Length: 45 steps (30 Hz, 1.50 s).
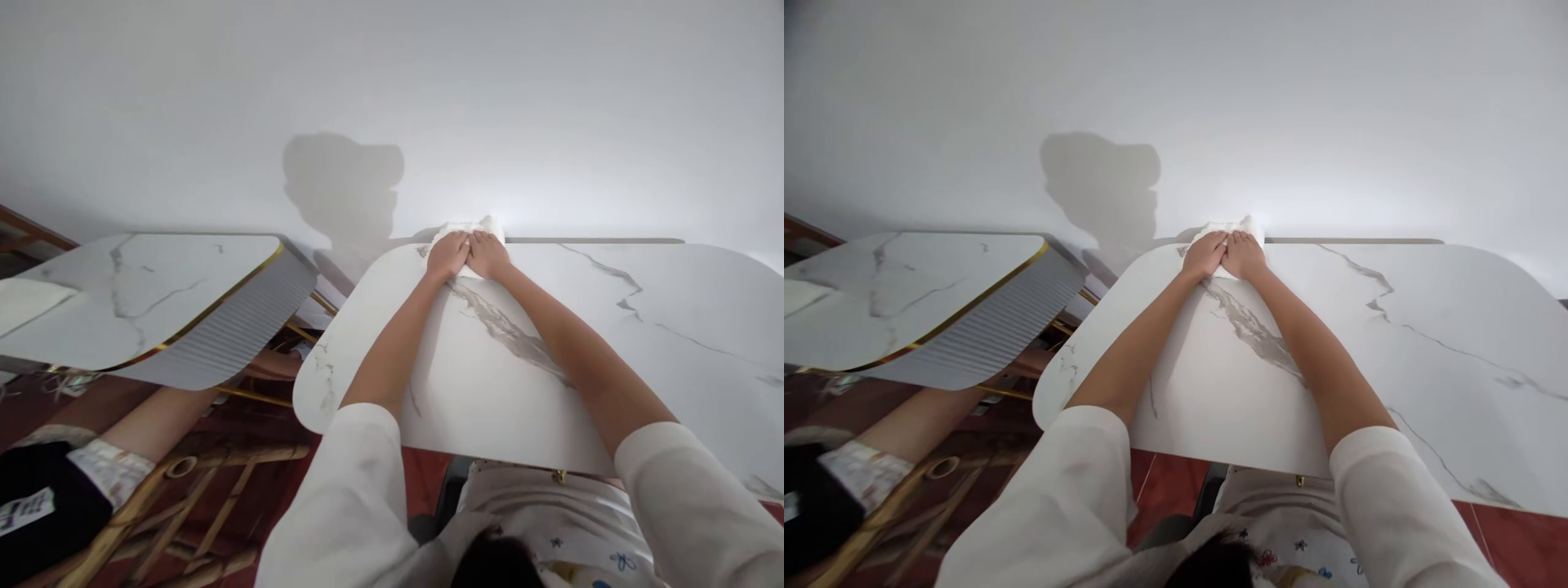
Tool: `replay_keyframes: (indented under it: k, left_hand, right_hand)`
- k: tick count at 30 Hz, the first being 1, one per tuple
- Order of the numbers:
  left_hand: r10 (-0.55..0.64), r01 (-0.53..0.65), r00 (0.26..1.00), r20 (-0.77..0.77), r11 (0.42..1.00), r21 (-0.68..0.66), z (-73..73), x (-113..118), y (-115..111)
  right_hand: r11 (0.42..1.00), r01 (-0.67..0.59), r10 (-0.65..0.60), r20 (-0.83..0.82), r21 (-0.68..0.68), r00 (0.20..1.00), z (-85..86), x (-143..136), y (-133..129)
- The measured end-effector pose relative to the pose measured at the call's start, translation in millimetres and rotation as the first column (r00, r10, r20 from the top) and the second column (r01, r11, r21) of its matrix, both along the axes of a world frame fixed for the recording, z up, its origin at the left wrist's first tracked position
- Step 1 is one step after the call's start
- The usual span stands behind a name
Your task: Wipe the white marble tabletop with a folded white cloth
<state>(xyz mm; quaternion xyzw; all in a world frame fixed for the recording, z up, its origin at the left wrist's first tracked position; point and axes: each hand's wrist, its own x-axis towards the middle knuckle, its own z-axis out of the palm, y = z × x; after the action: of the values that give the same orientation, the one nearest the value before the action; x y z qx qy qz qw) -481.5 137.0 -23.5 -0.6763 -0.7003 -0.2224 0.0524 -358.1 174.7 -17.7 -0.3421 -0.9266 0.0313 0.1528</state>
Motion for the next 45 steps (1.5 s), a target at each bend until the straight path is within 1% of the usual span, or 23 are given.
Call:
replay_keyframes:
  k: [3,5,9,12,16,19,22,25,28,32,35,38,40,42,45]
  left_hand:
    - [-0.041,0.041,0.998,-0.057,0.999,0.0,-3.8,3.1,-12.8]
    - [-0.079,0.08,0.993,-0.087,0.997,0.01,-7.5,5.5,-29.5]
    - [-0.113,0.118,0.987,-0.113,0.993,0.033,-13.5,12.8,-77.5]
    - [-0.132,0.137,0.983,-0.13,0.99,0.031,-12.7,23.3,-118.6]
    - [-0.079,0.078,0.989,-0.121,0.997,-0.016,-5.6,43.3,-171.8]
    - [-0.059,0.054,0.989,-0.132,0.998,-0.044,-1.9,60.0,-207.5]
    - [-0.031,0.025,0.991,-0.133,0.999,-0.048,-1.5,79.6,-236.5]
    - [0.016,-0.024,0.992,-0.124,0.997,-0.067,-1.7,104.0,-256.3]
    - [0.025,-0.033,0.995,-0.092,0.996,-0.086,-0.5,130.2,-265.7]
    - [-0.029,0.027,0.999,-0.028,0.996,-0.08,2.8,157.9,-265.4]
    - [-0.08,0.08,0.997,0.0,0.995,-0.054,5.0,170.5,-261.1]
    - [-0.131,0.131,0.991,-0.002,0.991,-0.018,6.1,176.7,-255.6]
    - [-0.148,0.148,0.989,-0.006,0.989,-0.003,5.4,177.3,-248.6]
    - [-0.14,0.14,0.99,0.005,0.99,-0.004,3.9,174.9,-235.6]
    - [-0.121,0.122,0.992,0.045,0.992,-0.028,1.7,166.4,-201.4]
  right_hand:
    - [1.0,0.029,-0.029,0.014,-0.01,0.999,0.4,8.2,-20.0]
    - [0.999,0.039,-0.039,0.014,-0.002,0.999,-0.3,14.8,-39.2]
    - [1.0,0.016,-0.016,0.013,0.027,1.0,-3.3,28.6,-85.4]
    - [1.0,-0.001,0.0,0.008,0.024,1.0,-5.0,40.1,-122.3]
    - [0.999,-0.034,0.035,-0.027,0.03,0.999,-4.2,57.3,-170.3]
    - [0.999,-0.05,0.049,-0.03,-0.012,0.998,-2.2,71.0,-201.7]
    - [0.995,-0.091,0.09,-0.044,-0.031,0.995,-1.6,87.9,-225.4]
    - [0.99,-0.138,0.136,-0.053,-0.034,0.989,-3.0,110.5,-239.9]
    - [0.988,-0.152,0.15,-0.052,-0.037,0.987,-4.3,136.1,-246.9]
    - [0.993,-0.12,0.119,-0.019,-0.024,0.993,-2.4,167.1,-248.6]
    - [0.995,-0.101,0.101,-0.001,-0.005,0.995,-0.8,183.8,-246.5]
    - [0.996,-0.094,0.094,-0.006,0.003,0.996,-1.0,192.9,-241.7]
    - [0.996,-0.086,0.086,0.011,-0.007,0.996,-1.1,194.3,-234.8]
    - [0.997,-0.077,0.078,0.044,-0.021,0.996,-0.6,192.0,-222.1]
    - [0.997,-0.079,0.081,0.084,-0.026,0.993,-0.2,182.6,-188.9]
